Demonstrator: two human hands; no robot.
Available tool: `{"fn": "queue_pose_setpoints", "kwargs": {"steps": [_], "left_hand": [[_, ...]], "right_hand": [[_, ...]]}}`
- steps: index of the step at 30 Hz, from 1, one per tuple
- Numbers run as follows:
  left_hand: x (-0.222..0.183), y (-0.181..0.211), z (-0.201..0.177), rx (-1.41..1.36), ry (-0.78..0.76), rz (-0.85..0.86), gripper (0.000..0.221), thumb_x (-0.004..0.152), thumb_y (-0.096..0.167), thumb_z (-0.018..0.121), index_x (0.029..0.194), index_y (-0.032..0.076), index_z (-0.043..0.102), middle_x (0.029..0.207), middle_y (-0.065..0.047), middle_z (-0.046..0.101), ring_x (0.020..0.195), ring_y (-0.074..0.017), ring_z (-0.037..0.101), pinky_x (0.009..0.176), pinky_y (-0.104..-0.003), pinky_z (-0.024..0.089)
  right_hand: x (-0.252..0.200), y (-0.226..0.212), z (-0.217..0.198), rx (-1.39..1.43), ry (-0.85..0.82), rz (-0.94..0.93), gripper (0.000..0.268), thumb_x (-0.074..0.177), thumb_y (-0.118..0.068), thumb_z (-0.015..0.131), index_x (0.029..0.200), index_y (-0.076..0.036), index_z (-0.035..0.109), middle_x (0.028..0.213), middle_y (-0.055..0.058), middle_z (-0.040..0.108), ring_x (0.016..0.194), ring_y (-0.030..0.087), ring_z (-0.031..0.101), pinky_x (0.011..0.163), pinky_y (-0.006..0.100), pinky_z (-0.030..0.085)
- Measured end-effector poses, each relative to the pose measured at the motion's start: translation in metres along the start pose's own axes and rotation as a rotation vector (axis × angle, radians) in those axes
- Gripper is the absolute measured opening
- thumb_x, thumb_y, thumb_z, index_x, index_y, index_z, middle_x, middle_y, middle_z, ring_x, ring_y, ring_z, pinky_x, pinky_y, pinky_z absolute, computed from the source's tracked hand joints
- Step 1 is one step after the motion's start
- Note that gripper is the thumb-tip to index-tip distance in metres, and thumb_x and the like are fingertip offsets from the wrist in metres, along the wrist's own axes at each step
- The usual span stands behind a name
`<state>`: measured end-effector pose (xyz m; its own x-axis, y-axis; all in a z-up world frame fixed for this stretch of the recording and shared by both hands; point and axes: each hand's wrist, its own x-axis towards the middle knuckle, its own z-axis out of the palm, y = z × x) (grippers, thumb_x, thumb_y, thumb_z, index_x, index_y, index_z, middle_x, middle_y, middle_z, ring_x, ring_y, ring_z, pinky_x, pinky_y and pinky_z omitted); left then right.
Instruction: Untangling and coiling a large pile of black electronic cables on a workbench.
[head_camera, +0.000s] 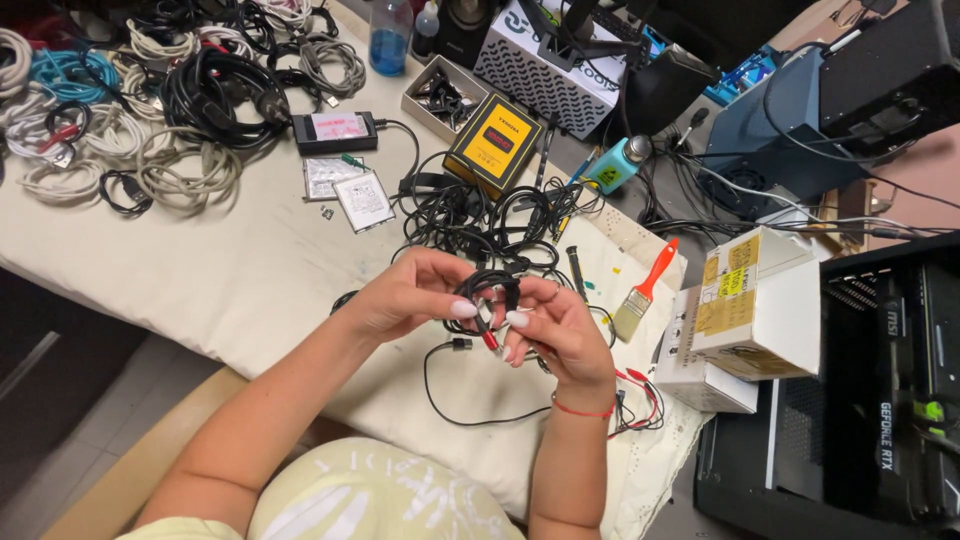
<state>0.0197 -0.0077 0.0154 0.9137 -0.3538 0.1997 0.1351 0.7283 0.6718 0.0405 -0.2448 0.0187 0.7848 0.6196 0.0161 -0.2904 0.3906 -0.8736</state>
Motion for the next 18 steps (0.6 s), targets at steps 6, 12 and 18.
{"fn": "queue_pose_setpoints", "kwargs": {"steps": [6,12,18], "left_hand": [[-0.002,0.018,0.013,0.500,0.172,0.109,0.032,0.075,-0.002,0.083,0.105,-0.008,0.076,0.095,-0.017,0.067,0.083,-0.0224,0.073,0.080,-0.034,0.063],[-0.001,0.004,0.010,0.628,0.342,0.172,0.022,0.083,-0.002,0.074,0.105,-0.006,0.073,0.118,-0.017,0.068,0.090,-0.0253,0.075,0.084,-0.032,0.062],[-0.003,0.003,0.018,0.895,0.496,0.247,0.023,0.084,0.006,0.078,0.106,0.000,0.075,0.109,-0.008,0.074,0.075,-0.0192,0.075,0.073,-0.025,0.063]], "right_hand": [[-0.007,-0.008,0.018,-0.164,0.085,-0.051,0.032,0.090,0.011,0.060,0.122,0.014,0.058,0.104,0.032,0.071,0.056,0.032,0.075,0.045,0.035,0.066],[-0.003,-0.010,0.032,-0.355,0.232,-0.072,0.035,0.090,0.008,0.064,0.124,0.015,0.060,0.111,0.029,0.070,0.059,0.027,0.074,0.048,0.033,0.067],[-0.001,-0.006,0.027,-0.781,0.281,-0.124,0.035,0.092,0.002,0.070,0.125,0.011,0.065,0.099,0.021,0.072,0.075,0.025,0.075,0.072,0.037,0.068]]}}
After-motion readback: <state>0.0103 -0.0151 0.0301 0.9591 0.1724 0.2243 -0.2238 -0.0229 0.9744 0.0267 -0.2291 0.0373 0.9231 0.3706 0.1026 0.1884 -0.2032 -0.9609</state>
